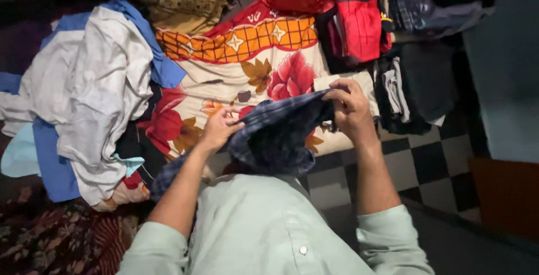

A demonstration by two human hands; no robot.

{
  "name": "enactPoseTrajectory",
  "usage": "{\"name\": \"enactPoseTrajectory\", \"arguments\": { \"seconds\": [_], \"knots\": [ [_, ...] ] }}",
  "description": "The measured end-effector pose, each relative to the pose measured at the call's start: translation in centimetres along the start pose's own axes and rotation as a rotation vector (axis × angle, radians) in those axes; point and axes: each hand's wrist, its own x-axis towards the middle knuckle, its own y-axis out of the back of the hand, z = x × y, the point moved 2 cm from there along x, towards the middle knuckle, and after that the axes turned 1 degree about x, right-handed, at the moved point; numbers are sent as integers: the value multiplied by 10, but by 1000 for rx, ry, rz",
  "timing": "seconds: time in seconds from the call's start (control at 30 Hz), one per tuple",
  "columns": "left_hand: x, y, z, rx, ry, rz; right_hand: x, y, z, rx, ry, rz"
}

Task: The person folds a light green short and a blue plaid shirt on a floral-patterned bed. They button the garments, align edges, fold sleeves and sides, and place each folded item into a nearby pile. The person then picks up a white cloth and briefly wipes their hands.

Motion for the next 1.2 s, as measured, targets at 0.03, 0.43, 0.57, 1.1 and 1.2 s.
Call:
{"name": "enactPoseTrajectory", "arguments": {
  "seconds": [0.03,0.43,0.57,1.1,1.2],
  "knots": [
    [-3,3,13,5,-183,-13,5,5,-1,-19,22,-24],
    [-107,-82,201,1108,-812,283,50,34,-11,-183,290,79],
    [-104,-84,231,1537,-1099,481,51,30,5,-462,360,149],
    [-68,-68,242,999,-681,64,52,-16,82,955,-549,-250],
    [-69,-85,222,723,-493,-219,36,-29,85,1222,-680,-403]
  ]
}}
